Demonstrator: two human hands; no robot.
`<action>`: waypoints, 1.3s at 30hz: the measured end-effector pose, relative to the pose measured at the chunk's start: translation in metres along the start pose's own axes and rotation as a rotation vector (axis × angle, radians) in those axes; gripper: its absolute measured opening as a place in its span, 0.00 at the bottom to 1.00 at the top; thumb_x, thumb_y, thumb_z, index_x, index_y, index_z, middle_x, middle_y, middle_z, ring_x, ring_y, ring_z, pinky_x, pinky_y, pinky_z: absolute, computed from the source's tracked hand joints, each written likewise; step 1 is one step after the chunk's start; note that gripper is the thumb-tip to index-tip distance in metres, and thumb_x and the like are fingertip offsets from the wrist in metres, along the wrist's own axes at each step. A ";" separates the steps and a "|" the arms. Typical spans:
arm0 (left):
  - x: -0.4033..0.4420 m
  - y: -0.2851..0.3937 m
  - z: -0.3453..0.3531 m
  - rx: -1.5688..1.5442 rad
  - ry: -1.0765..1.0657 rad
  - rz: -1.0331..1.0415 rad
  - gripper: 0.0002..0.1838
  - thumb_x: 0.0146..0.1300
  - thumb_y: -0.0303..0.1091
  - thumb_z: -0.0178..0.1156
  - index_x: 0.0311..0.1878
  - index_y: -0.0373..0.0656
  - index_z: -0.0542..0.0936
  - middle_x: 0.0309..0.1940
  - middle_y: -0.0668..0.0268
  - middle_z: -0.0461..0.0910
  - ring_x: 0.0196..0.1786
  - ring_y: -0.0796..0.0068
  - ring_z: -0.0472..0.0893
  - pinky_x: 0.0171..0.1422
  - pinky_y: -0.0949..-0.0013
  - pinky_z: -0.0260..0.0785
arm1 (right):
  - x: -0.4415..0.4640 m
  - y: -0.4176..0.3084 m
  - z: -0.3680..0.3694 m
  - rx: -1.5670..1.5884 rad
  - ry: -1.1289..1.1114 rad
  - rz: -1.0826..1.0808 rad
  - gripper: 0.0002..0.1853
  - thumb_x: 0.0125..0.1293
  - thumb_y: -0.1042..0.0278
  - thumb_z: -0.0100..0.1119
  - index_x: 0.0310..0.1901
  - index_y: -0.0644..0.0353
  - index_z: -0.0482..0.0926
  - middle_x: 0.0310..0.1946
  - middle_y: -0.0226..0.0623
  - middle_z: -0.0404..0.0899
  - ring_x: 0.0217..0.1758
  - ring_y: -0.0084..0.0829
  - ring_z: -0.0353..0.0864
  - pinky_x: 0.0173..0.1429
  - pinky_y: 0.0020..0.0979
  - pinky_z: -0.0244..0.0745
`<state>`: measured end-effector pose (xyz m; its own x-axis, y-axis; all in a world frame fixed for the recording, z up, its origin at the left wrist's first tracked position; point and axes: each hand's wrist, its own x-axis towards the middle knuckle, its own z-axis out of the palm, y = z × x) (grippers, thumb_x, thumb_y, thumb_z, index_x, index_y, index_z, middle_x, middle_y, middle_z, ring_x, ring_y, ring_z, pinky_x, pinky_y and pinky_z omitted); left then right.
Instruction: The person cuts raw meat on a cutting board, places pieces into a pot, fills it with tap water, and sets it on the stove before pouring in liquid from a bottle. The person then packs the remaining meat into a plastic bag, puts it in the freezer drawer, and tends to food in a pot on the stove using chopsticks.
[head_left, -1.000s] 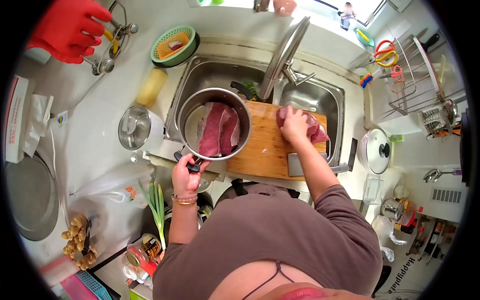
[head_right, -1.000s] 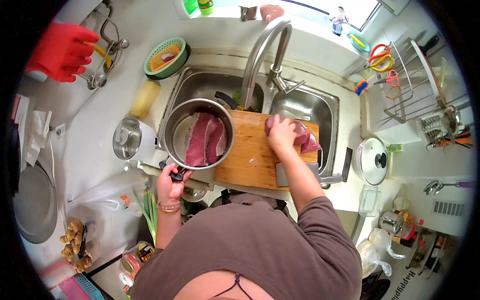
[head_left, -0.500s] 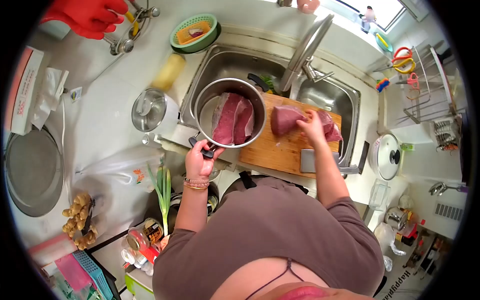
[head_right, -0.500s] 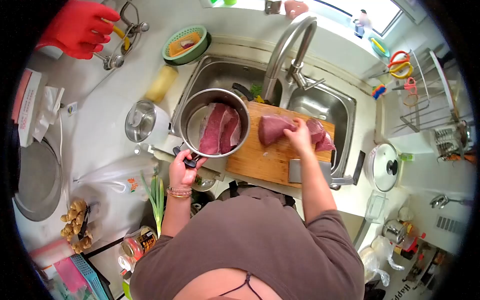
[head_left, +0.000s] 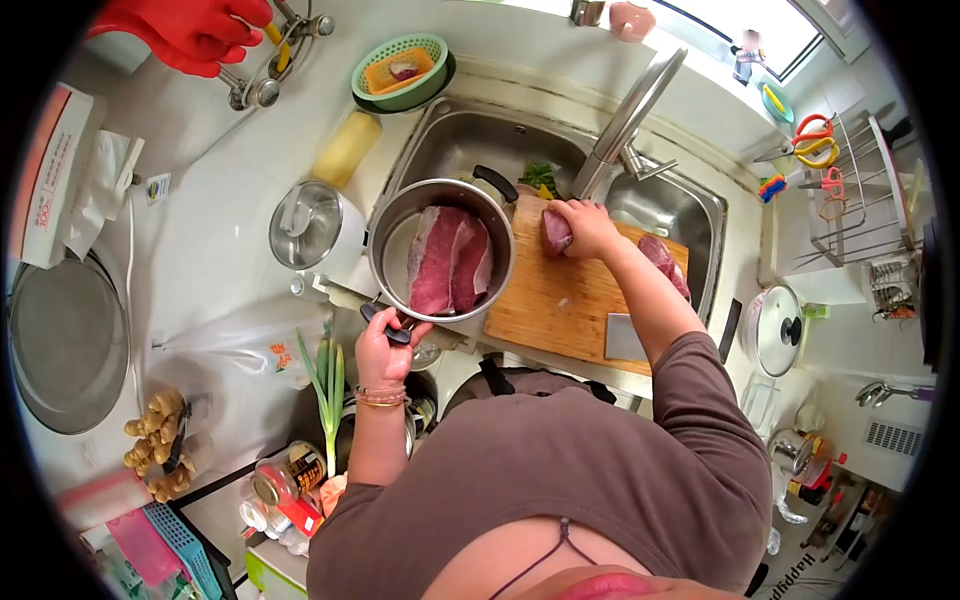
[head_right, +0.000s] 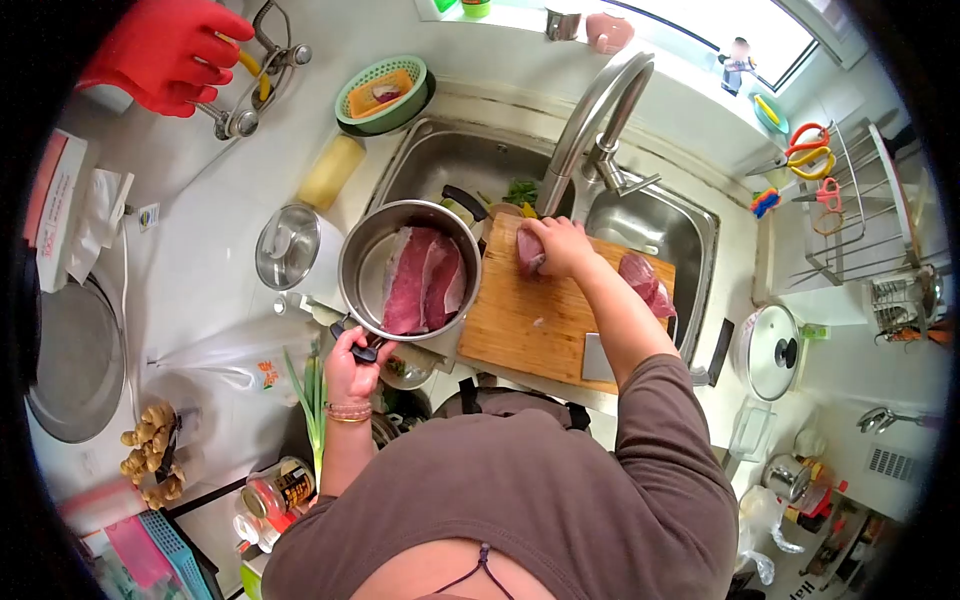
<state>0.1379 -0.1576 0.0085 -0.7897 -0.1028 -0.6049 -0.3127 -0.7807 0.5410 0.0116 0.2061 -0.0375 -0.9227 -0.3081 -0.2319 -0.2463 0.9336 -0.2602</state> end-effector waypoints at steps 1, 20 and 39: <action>-0.003 0.003 -0.005 -0.020 -0.007 -0.007 0.12 0.59 0.25 0.54 0.21 0.42 0.65 0.33 0.60 0.74 0.42 0.61 0.76 0.51 0.39 0.74 | 0.000 0.000 0.002 -0.001 0.023 -0.003 0.44 0.36 0.64 0.72 0.61 0.45 0.64 0.53 0.36 0.73 0.60 0.43 0.68 0.61 0.47 0.63; -0.025 -0.012 -0.070 -0.089 0.156 -0.009 0.07 0.57 0.26 0.56 0.26 0.43 0.69 0.23 0.70 0.68 0.34 0.71 0.74 0.49 0.47 0.77 | -0.090 0.003 0.003 1.976 -0.106 0.085 0.39 0.39 0.85 0.60 0.61 0.63 0.66 0.48 0.37 0.76 0.51 0.34 0.77 0.56 0.37 0.73; -0.003 0.002 -0.102 0.048 0.387 0.053 0.08 0.63 0.35 0.55 0.28 0.45 0.72 0.30 0.66 0.77 0.36 0.67 0.78 0.40 0.57 0.78 | -0.131 -0.054 0.044 0.465 0.350 0.134 0.35 0.46 0.70 0.68 0.59 0.59 0.65 0.58 0.48 0.62 0.62 0.47 0.64 0.65 0.40 0.62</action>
<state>0.1934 -0.2217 -0.0484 -0.5508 -0.3740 -0.7462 -0.3083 -0.7396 0.5982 0.1586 0.1876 -0.0343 -0.9991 -0.0405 0.0106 -0.0376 0.7578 -0.6513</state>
